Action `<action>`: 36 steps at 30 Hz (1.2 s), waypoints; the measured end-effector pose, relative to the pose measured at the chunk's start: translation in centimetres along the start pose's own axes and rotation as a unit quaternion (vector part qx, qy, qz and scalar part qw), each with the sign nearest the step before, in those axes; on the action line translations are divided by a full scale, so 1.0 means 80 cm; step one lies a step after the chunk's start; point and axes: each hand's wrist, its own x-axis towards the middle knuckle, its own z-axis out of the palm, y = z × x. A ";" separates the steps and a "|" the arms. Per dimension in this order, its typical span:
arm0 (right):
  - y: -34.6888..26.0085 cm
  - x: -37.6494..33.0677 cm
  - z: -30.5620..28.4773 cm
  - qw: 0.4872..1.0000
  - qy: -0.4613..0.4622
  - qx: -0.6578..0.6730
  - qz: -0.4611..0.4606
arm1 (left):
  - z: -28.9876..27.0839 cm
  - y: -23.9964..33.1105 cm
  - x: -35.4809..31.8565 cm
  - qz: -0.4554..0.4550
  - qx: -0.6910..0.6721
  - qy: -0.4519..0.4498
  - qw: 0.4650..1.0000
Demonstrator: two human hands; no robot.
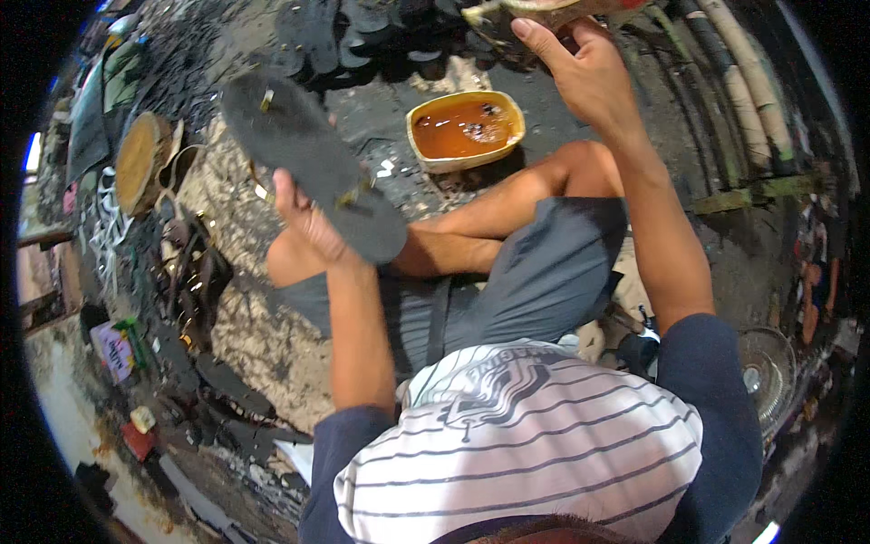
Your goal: The person sits on the floor and repeatedly applies a brown liquid to black sandals using a brush. They dip the brush into a container, coat the sole and upper of each sandal, and place the treated sandals in a nearby pile.
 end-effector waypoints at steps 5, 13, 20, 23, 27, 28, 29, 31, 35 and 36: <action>-0.060 -0.101 0.134 0.971 -0.061 0.204 -0.106 | 0.044 -0.020 0.048 0.074 0.048 0.047 0.995; -0.060 -0.124 0.144 0.941 -0.113 0.246 -0.205 | 0.031 0.017 0.054 -0.032 -0.049 -0.064 0.996; -0.053 -0.025 0.151 0.916 -0.079 0.136 -0.369 | 0.021 -0.045 0.022 -0.077 -0.141 -0.043 0.986; -0.058 -0.083 0.147 0.894 -0.113 0.182 -0.394 | 0.000 -0.011 0.042 -0.130 -0.141 -0.111 0.975; -0.038 -0.032 0.152 0.915 -0.129 0.207 -0.320 | 0.061 -0.044 0.022 -0.096 -0.128 0.131 0.978; -0.030 -0.017 0.149 0.924 -0.095 0.185 -0.320 | 0.079 -0.045 0.021 -0.082 -0.014 0.113 0.990; -0.033 -0.010 0.146 0.922 -0.012 0.092 -0.377 | 0.061 -0.038 0.024 -0.086 -0.069 0.058 0.992; -0.036 -0.066 0.159 0.921 -0.072 0.301 -0.238 | 0.063 -0.019 0.044 -0.061 0.013 0.101 0.993; -0.036 -0.074 0.140 0.939 -0.169 0.201 -0.224 | 0.036 0.000 0.046 -0.073 0.007 0.051 0.996; -0.032 -0.051 0.143 0.937 -0.209 0.232 -0.156 | 0.071 -0.024 0.041 -0.042 0.001 0.178 0.983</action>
